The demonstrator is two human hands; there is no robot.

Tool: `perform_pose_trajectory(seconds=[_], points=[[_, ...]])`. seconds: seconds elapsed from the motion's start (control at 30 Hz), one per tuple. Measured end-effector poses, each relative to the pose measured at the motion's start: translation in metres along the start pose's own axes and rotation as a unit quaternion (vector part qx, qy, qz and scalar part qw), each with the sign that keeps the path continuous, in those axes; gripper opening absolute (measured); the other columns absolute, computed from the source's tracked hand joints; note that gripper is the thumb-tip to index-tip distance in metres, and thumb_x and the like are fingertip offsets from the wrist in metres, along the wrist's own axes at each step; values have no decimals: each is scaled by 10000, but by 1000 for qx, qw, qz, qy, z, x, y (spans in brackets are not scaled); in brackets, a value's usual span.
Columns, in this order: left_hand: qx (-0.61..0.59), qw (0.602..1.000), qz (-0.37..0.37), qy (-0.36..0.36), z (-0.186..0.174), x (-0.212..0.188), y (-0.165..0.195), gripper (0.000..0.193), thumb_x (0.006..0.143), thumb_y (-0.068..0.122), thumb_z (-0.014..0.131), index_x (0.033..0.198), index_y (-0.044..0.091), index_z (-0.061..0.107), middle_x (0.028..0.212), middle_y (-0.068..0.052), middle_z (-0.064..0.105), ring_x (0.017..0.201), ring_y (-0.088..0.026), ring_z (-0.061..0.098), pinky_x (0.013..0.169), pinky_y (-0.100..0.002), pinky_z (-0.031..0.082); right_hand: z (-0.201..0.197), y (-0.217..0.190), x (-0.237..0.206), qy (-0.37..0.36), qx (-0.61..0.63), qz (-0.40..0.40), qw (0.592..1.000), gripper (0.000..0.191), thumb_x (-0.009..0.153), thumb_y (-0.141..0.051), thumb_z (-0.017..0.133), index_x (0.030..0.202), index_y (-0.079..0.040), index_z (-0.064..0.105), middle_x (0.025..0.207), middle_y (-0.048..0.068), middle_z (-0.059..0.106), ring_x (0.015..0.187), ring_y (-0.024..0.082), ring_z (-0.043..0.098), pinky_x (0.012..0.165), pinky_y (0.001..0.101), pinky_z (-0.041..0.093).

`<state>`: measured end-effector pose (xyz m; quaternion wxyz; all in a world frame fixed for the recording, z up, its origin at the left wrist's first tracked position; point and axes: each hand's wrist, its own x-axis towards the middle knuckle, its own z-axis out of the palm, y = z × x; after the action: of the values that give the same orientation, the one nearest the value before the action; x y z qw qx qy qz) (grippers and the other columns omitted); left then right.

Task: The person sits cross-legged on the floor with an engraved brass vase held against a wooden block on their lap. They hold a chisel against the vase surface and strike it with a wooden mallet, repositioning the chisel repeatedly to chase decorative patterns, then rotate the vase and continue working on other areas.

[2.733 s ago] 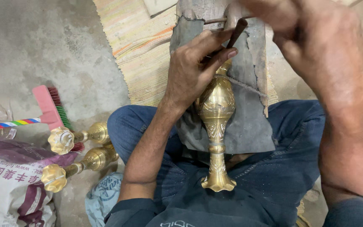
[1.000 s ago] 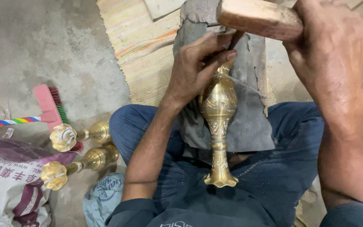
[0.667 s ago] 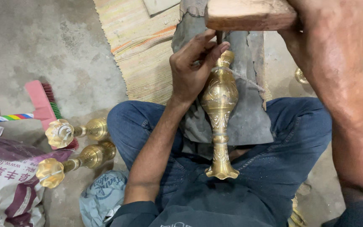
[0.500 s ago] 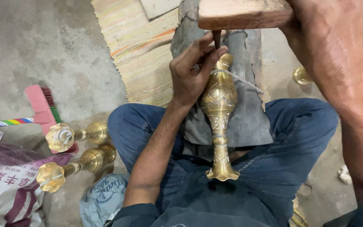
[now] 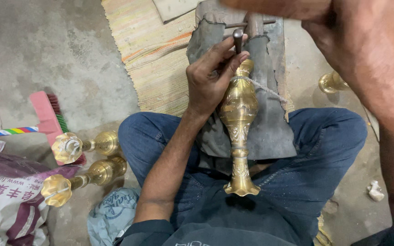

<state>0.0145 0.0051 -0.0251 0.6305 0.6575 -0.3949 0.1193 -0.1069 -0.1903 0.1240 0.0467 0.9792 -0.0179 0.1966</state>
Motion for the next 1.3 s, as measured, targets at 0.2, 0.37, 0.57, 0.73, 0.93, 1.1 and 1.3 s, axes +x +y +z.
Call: perform_pose_trajectory(seconds=[0.2,0.37,0.57,0.73,0.93,1.1,1.3], points=[[-15,1000,-14,-15,1,-2,-4,354,1001,160,778,1328,100,659,1095,-63,789,949,-130,795,796,-270,699,1,7,-3,54,-48,-56,996,167,981,-128,784,1024,-29,657,852,107,664,774,241,674,774,334,544],[22,999,-36,-19,3,-1,-10,369,999,178,786,1342,124,660,994,-19,783,872,-104,792,738,-243,691,4,9,-2,54,-48,-59,996,191,996,-158,797,1026,-42,649,878,100,667,796,246,679,787,348,548],[-17,1000,-10,-18,0,-4,-4,361,1034,191,763,1370,145,637,1127,-35,768,946,-117,793,798,-247,705,8,9,-2,22,-18,-23,999,195,1024,-167,817,1045,-41,670,874,117,678,783,265,682,785,376,552],[-24,999,-21,-23,-2,2,0,361,1032,186,760,1369,140,637,1108,-12,776,933,-106,797,800,-247,702,3,6,-1,37,-45,-46,997,171,993,-147,781,1064,-47,663,881,96,678,774,236,678,788,351,545],[2,999,-26,-20,-3,2,3,380,1018,184,772,1375,152,644,1042,-24,770,917,-107,785,765,-260,676,-10,-6,3,89,-156,-118,977,203,961,-182,786,1113,-108,674,893,42,678,770,182,677,766,306,530],[-13,998,-47,-37,-5,4,2,376,1018,189,781,1372,181,656,967,-10,784,805,-88,781,666,-238,640,-17,-15,5,101,-186,-124,969,219,935,-205,778,1128,-134,703,879,18,678,770,166,682,738,296,524],[18,998,-45,-34,-4,2,-1,373,1017,178,771,1371,150,657,1002,-32,759,851,-115,765,711,-276,651,-9,-5,2,75,-86,-101,988,204,983,-183,783,1107,-70,668,936,67,680,850,235,682,837,362,541]])
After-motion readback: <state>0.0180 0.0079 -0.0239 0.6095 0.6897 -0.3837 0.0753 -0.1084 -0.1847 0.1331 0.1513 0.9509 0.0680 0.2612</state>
